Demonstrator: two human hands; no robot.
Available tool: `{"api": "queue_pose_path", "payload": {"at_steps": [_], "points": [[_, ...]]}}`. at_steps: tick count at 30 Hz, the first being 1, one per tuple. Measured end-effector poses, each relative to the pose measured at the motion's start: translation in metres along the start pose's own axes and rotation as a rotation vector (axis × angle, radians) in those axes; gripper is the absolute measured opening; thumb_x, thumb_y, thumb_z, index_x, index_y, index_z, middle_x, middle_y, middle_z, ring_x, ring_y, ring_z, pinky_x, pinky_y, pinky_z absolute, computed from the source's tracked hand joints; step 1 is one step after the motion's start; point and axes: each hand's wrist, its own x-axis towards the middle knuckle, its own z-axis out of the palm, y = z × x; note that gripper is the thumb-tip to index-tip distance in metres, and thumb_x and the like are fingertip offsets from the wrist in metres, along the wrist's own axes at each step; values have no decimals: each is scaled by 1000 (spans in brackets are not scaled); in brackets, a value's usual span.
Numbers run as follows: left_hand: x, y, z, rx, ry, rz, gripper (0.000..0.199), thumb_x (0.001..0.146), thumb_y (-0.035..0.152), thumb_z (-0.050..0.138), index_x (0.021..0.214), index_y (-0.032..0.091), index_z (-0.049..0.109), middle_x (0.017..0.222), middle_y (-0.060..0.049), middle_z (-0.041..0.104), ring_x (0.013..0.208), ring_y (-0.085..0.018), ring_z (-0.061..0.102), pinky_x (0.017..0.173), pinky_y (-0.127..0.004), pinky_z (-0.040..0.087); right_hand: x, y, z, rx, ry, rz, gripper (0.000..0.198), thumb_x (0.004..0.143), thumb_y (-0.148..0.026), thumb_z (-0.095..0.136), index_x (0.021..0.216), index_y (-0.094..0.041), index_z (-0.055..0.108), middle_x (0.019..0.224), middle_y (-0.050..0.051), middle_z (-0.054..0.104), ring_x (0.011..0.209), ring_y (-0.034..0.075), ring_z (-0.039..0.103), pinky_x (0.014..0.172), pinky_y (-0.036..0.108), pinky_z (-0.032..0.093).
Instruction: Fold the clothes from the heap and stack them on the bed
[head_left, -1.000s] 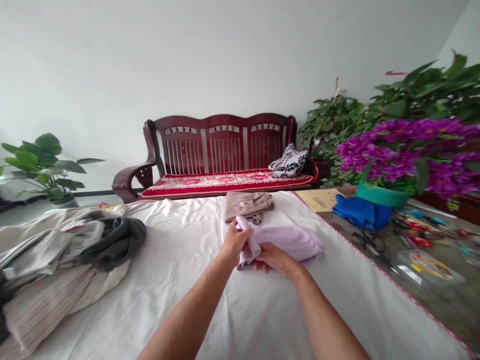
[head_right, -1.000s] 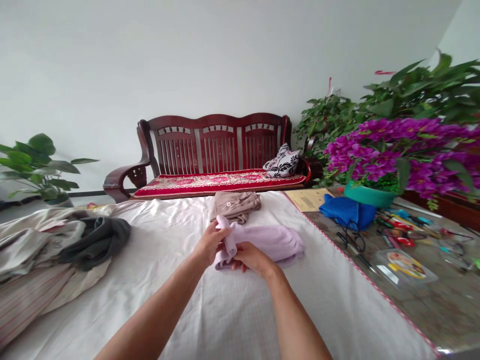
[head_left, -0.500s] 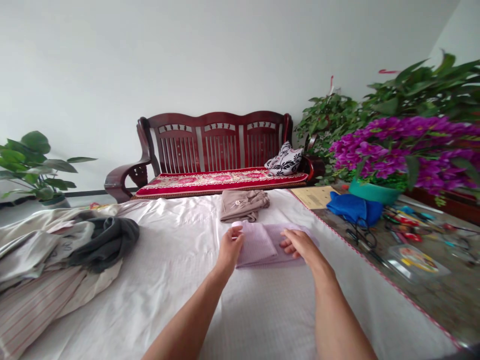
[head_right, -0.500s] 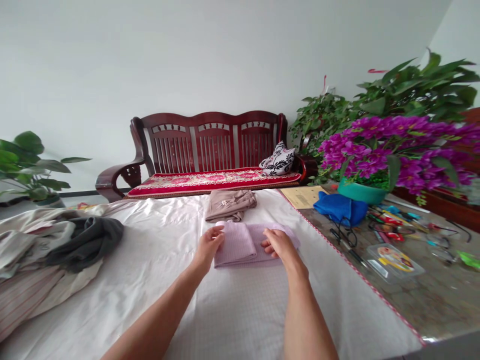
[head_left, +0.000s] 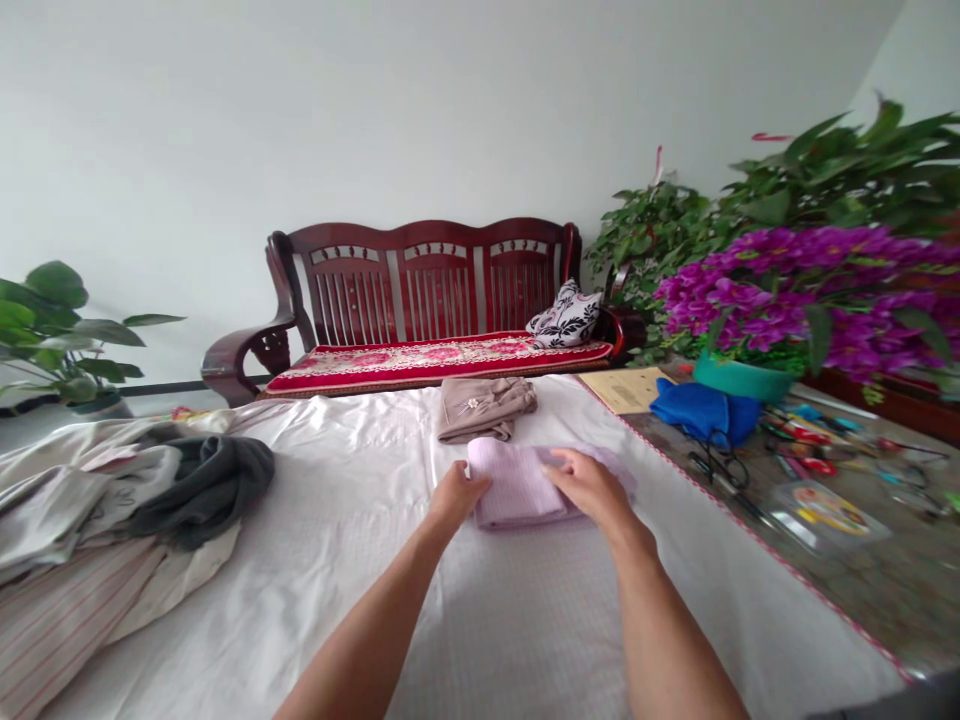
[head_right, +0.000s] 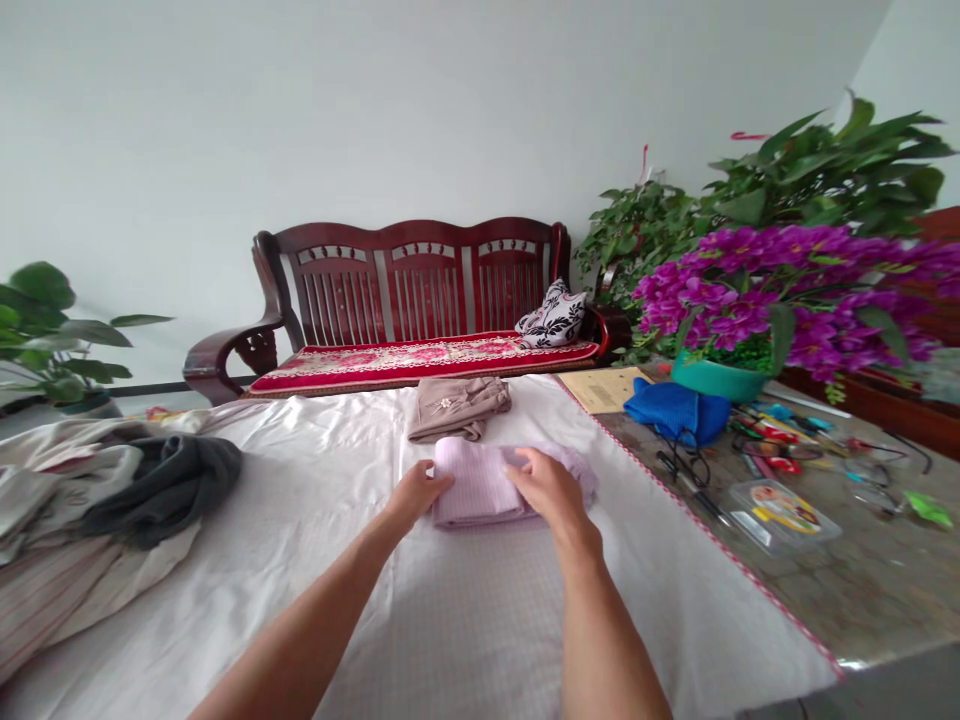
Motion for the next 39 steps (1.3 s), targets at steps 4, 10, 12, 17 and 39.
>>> {"api": "queue_pose_path", "payload": {"at_steps": [4, 10, 12, 17, 39], "points": [[-6, 3, 5, -30, -34, 27, 32, 63, 22, 76, 91, 15, 63, 66, 1, 63, 60, -15, 58, 53, -22, 35, 0, 2, -21, -397, 287, 178, 53, 91, -45, 49, 135, -15, 57, 122, 23, 66, 115, 38, 59, 86, 48, 46], [-22, 10, 6, -139, -95, 28, 21, 64, 27, 71, 78, 15, 60, 58, 4, 53, 49, -9, 44, 46, -21, 27, 6, 25, -25, -317, 73, 399, 57, 79, -34, 58, 133, -17, 57, 123, 21, 66, 108, 37, 65, 84, 47, 50], [-27, 13, 0, -182, -99, 28, 27, 63, 30, 72, 83, 15, 62, 62, 3, 56, 51, -9, 46, 47, -21, 29, 9, 25, -24, -196, 127, 343, 57, 75, -27, 59, 132, -20, 59, 120, 17, 69, 107, 34, 66, 87, 43, 50], [-39, 20, -58, -340, -105, 88, 45, 60, 37, 75, 97, 15, 65, 76, 0, 65, 63, -13, 56, 53, -21, 37, 16, 0, -3, 318, 288, 37, 59, 72, -32, 61, 130, -19, 60, 119, 9, 70, 109, 28, 65, 94, 36, 50], [-72, -44, -157, 979, 170, 1067, 11, 89, 22, 65, 85, 26, 74, 118, -7, 60, 111, -25, 56, 92, -39, 48, -40, -74, 77, -110, -21, -873, 12, 86, -19, 66, 80, -26, 72, 87, 2, 71, 95, 23, 56, 90, 39, 40]]}}
